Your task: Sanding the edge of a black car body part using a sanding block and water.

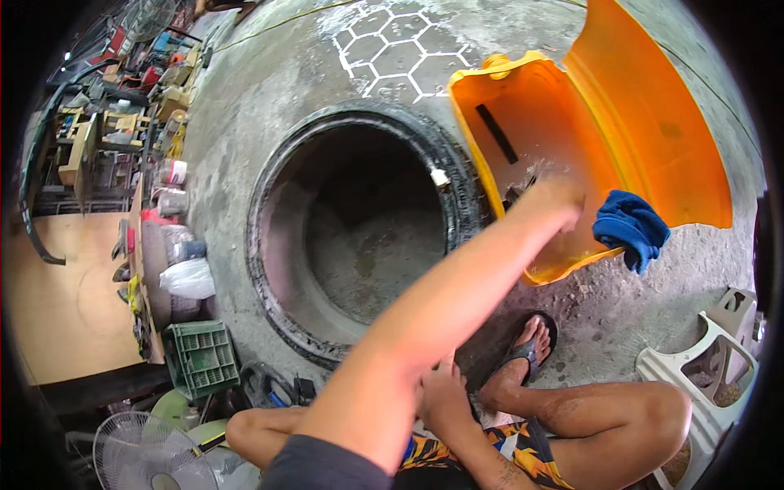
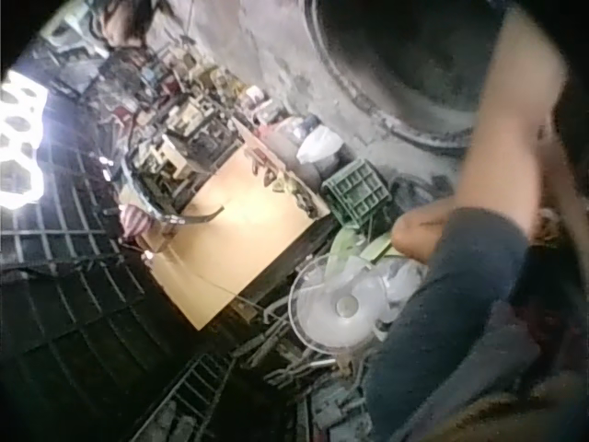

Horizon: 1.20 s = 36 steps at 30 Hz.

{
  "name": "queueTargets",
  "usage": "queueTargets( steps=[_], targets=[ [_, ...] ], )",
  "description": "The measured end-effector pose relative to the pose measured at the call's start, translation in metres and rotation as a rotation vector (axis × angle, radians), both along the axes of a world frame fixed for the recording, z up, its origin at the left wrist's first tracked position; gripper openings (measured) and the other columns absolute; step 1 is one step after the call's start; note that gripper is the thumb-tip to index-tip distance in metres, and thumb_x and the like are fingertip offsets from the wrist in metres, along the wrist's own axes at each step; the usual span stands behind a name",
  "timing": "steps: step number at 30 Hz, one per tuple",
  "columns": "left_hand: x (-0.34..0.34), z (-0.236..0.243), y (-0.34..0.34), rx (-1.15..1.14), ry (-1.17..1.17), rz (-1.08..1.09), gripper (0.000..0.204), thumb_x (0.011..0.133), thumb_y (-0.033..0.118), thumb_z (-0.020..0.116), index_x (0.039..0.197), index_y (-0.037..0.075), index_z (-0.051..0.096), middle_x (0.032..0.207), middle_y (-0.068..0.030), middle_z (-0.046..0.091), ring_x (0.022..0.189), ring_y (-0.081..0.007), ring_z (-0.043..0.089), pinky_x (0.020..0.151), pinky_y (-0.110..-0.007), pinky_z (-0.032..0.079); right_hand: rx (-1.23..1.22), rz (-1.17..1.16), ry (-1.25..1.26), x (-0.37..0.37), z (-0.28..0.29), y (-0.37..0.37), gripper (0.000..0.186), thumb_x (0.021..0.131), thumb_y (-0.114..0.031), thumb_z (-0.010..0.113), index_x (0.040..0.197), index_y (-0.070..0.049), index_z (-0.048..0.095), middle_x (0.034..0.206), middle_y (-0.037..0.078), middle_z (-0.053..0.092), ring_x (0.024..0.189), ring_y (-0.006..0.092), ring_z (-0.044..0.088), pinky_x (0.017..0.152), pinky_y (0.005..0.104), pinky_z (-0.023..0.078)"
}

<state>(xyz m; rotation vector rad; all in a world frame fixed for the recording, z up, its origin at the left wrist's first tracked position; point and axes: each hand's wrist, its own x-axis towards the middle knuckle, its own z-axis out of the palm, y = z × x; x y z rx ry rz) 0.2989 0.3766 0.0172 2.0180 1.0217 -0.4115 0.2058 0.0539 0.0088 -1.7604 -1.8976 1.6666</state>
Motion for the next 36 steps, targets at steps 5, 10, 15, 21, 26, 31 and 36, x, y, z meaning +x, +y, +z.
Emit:
queueTargets(
  steps=[5,10,15,21,26,31,36],
  targets=[
    [-0.196,0.089,-0.050,0.485,-0.564,0.252,0.033,0.104,0.025,0.074,0.119,-0.004,0.078,0.110,-0.0209,0.070,0.100,-0.0409,0.071,0.092,-0.044,0.058,0.045,-0.041,0.060,-0.017,0.023,0.012,0.076,0.094,-0.003,0.065,0.165,-0.024,0.050,0.172,0.051,-0.001,0.121,0.0615,0.062,0.108,0.0573,0.054],
    [-0.296,0.050,-0.179,0.278,-0.540,0.677,0.039,0.106,0.023,0.075,0.136,-0.002,0.074,0.123,-0.0153,0.074,0.110,-0.0299,0.074,0.101,-0.037,0.056,0.102,-0.109,0.103,-0.016,0.008,0.006,0.087,0.086,0.007,0.061,0.168,-0.019,0.047,0.170,0.053,0.000,0.124,0.0661,0.060,0.111,0.0561,0.052],
    [-0.329,0.006,-0.256,0.157,-0.612,0.799,0.042,0.108,0.027,0.073,0.143,0.003,0.073,0.122,-0.0130,0.075,0.117,-0.0258,0.071,0.103,-0.036,0.053,0.074,-0.121,0.216,-0.019,0.020,0.007,0.085,0.087,0.007,0.059,0.168,-0.012,0.046,0.170,0.053,-0.005,0.144,0.0672,0.045,0.120,0.0537,0.046],
    [-0.390,0.076,-0.311,0.080,-0.466,0.815,0.040,0.108,0.025,0.071,0.143,0.005,0.073,0.120,-0.0121,0.074,0.106,-0.0236,0.071,0.096,-0.034,0.054,0.466,-0.126,0.180,-0.003,0.028,0.015,0.069,0.093,0.004,0.068,0.160,-0.009,0.057,0.155,0.037,0.043,0.124,0.0491,0.065,0.109,0.0475,0.053],
    [-0.397,0.098,-0.335,0.280,-0.496,1.033,0.039,0.107,0.021,0.073,0.141,0.004,0.073,0.119,-0.0099,0.074,0.109,-0.0197,0.071,0.093,-0.031,0.054,0.302,-0.061,0.352,-0.009,0.111,0.073,0.039,0.100,-0.019,0.082,0.129,0.002,0.067,0.104,0.020,0.078,0.097,0.0253,0.077,0.088,0.0399,0.060],
    [-0.383,0.092,-0.329,0.363,-0.582,1.017,0.038,0.106,0.018,0.074,0.139,-0.001,0.072,0.119,-0.0173,0.073,0.108,-0.0296,0.074,0.094,-0.036,0.057,0.184,0.151,0.503,0.017,0.032,0.098,0.035,0.102,-0.017,0.079,0.128,-0.003,0.063,0.113,0.016,0.077,0.108,0.0201,0.072,0.095,0.0397,0.056],
    [-0.375,0.082,-0.329,0.413,-0.553,0.949,0.039,0.105,0.019,0.075,0.137,-0.003,0.072,0.120,-0.0186,0.073,0.110,-0.0331,0.073,0.099,-0.038,0.056,0.531,0.086,0.313,0.016,-0.012,0.076,0.050,0.093,-0.024,0.087,0.129,-0.002,0.060,0.116,0.021,0.068,0.110,0.0383,0.065,0.100,0.0458,0.052]
  ],
)
